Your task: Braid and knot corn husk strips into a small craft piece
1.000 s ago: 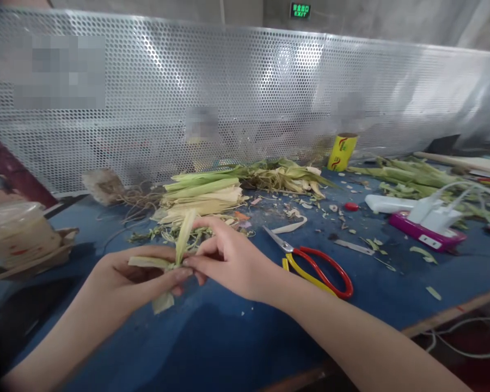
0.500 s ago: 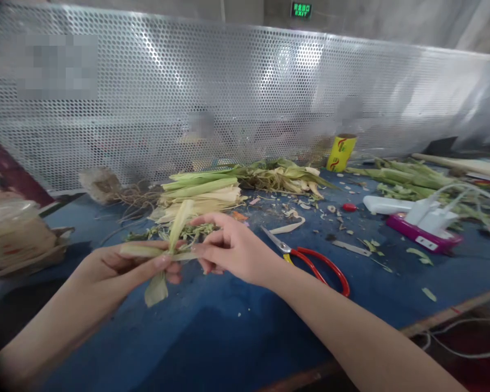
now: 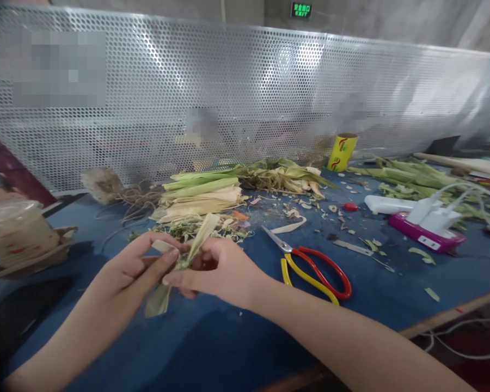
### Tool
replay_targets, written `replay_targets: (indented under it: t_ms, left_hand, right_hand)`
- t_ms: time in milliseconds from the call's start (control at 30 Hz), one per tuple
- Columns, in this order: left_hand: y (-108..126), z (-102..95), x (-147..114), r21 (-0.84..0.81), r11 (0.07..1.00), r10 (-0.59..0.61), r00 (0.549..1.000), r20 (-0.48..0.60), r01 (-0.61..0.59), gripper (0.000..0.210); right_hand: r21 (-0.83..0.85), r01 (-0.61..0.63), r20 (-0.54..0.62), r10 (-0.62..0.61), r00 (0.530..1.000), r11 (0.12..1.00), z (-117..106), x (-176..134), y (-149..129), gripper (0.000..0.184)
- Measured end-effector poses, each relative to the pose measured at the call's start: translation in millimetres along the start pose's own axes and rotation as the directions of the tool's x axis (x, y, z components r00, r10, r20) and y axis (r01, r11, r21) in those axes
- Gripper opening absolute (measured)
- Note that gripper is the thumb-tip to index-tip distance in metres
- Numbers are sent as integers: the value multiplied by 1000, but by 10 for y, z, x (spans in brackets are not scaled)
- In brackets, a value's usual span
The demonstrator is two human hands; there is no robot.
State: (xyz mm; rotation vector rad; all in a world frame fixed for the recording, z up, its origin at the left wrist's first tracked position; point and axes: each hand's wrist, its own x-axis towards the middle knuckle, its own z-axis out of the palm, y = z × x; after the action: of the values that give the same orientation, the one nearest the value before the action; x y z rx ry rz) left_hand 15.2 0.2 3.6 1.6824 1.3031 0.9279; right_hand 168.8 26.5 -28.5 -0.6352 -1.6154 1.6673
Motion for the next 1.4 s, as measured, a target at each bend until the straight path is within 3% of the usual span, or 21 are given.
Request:
replay_targets:
  t_ms: [67,133,233,300,467,600,767,1033,1167,1233,1333,1400]
  left_hand:
    - [-1,13,-29,70,997,16,999,-47,-13,13]
    - [-1,9,-51,138,990,39,991,-125,-22,13]
    - [-14,-30,-54,178,984,52,992,-114,-32,19]
    - [-25,-62,-40,157,987,45,996,-72,-33,21]
    - [4,-96,-6,-79,993,-93,995,-39,90,22]
    - [35,-101,7,-126,992,-32,999,-14,30,15]
    - [-12,-75,16,-185,982,-35,998,48,43,60]
    - [-68,-10,8,-147,983,-100,991,84,112,43]
    - [-35,-37,19,-167,978,-106,988,110,124,48]
    - [-17,-50,18,-153,982,-98,990,106,113,45]
    - [6,-45,-7,-168,981,-83,992,96,98,36]
    - [21,-24,-35,-195,977,-67,995,79,82,35]
  right_hand:
    - [-49,26,-23,-27,999,998,15,-7,4,24]
    - [-147,22,-133,-42,990,989,28,-18,-9,22]
    - [-277,-22,-261,-53,964,961,47,-37,-33,20]
    - [-282,-41,-254,-33,967,959,52,-45,-35,20]
    - [-193,-18,-181,-17,983,981,25,-45,-10,20]
    - [-160,34,-227,-71,971,987,-7,-26,10,21]
    - [-56,-5,-242,-8,970,998,-8,3,7,25]
    - [-12,40,-263,-41,964,999,-30,23,-33,27]
    - [-96,25,-181,-43,983,995,-90,24,-59,26]
    - [-244,89,-188,-137,973,966,-130,11,-90,28]
    - [-532,204,-256,-386,886,821,-175,-15,-140,21]
    - [-563,213,-275,-424,863,799,-181,-27,-156,16]
